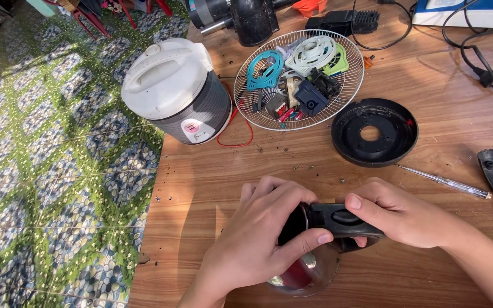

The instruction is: Repairing an electric kettle by reassembling its handle components

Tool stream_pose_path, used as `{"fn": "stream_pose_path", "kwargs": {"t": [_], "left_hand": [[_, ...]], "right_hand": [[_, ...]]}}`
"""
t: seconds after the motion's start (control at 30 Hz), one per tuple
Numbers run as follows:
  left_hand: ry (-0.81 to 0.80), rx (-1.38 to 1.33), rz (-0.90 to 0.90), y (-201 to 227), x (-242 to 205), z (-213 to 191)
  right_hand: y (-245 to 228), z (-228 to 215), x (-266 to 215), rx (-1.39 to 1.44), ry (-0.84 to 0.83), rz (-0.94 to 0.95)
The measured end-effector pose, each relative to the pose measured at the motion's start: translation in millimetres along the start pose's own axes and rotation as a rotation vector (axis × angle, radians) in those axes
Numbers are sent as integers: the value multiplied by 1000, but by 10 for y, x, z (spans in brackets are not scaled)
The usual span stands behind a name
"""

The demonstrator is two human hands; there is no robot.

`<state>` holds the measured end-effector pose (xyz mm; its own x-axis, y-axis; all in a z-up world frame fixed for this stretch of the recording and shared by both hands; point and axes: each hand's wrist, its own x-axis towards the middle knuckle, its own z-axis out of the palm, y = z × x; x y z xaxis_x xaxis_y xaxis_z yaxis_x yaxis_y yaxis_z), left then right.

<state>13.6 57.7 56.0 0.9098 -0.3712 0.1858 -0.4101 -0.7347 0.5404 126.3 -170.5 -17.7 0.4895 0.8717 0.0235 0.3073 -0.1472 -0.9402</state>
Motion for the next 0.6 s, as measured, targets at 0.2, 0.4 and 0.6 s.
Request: {"fn": "stream_pose_path", "kwargs": {"t": [0.2,0.4,0.6], "left_hand": [[-54,97,101,130,-82,-66],[93,421,261,259,-93,21],[172,277,374,323,-163,53]], "right_hand": [[-202,255,-40,37,200,63],[-264,388,-86,-7,257,72],[-331,437,-67,98,238,71]]}}
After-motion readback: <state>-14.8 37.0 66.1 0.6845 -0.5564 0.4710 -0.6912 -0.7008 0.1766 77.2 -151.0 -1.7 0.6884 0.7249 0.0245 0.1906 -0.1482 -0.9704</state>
